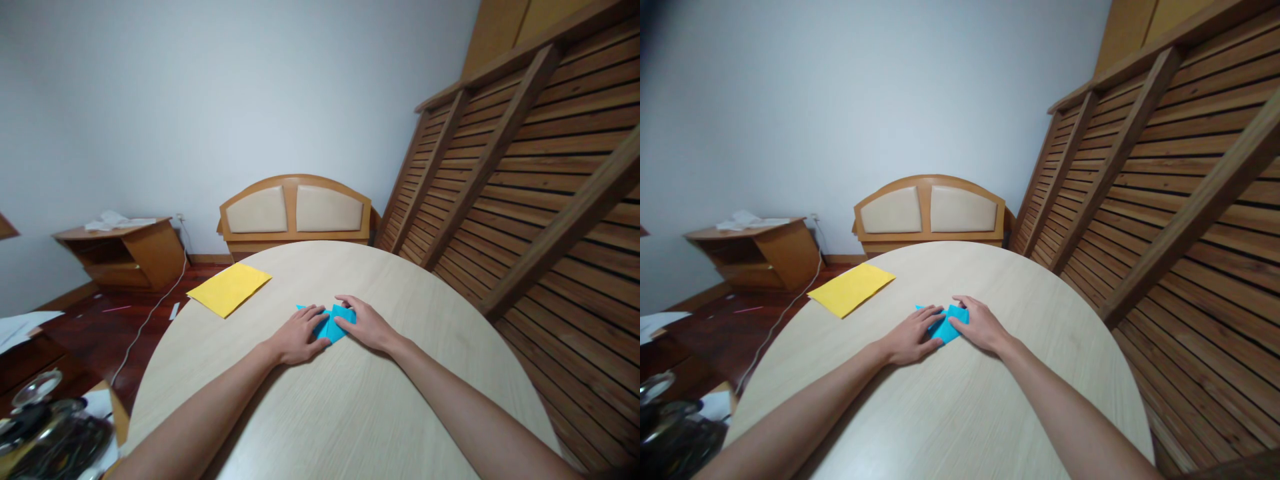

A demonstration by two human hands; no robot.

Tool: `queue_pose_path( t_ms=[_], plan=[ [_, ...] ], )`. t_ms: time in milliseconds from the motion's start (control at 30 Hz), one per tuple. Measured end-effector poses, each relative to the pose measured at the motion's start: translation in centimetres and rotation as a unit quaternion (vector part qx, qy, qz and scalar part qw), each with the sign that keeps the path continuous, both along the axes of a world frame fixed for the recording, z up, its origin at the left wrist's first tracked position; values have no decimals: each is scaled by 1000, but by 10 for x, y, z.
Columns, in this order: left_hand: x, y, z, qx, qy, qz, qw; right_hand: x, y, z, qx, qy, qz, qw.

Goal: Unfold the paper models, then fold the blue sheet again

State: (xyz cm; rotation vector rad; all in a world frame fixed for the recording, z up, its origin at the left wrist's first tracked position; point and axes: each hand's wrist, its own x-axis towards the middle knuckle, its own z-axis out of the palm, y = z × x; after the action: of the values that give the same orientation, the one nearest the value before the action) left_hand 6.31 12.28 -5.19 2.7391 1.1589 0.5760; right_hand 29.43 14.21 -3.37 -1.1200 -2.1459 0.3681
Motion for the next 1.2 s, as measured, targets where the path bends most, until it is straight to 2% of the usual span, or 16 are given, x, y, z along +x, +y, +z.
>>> queue_pose_path(
  t_ms=[100,200,367,767,867,1000,1200],
  plan=[
    [-3,0,2,-3,13,-5,1000,4,-3,10,-33,21,54,998],
    [-4,-2,6,21,10,-34,999,11,-5,17,-61,-12,94,994],
    [-2,-4,12,52,12,-68,996,20,-2,17,-70,-72,92,991],
    [-1,-3,13,63,7,-67,996,27,-2,19,-72,-32,80,994],
    [1,-2,14,73,10,-81,994,29,-4,21,-73,-44,103,991],
    [3,0,12,78,9,-92,993,23,-13,31,-36,-80,147,985],
    [1,3,11,90,16,-99,991,1,-29,40,77,-212,134,965]
  ],
)
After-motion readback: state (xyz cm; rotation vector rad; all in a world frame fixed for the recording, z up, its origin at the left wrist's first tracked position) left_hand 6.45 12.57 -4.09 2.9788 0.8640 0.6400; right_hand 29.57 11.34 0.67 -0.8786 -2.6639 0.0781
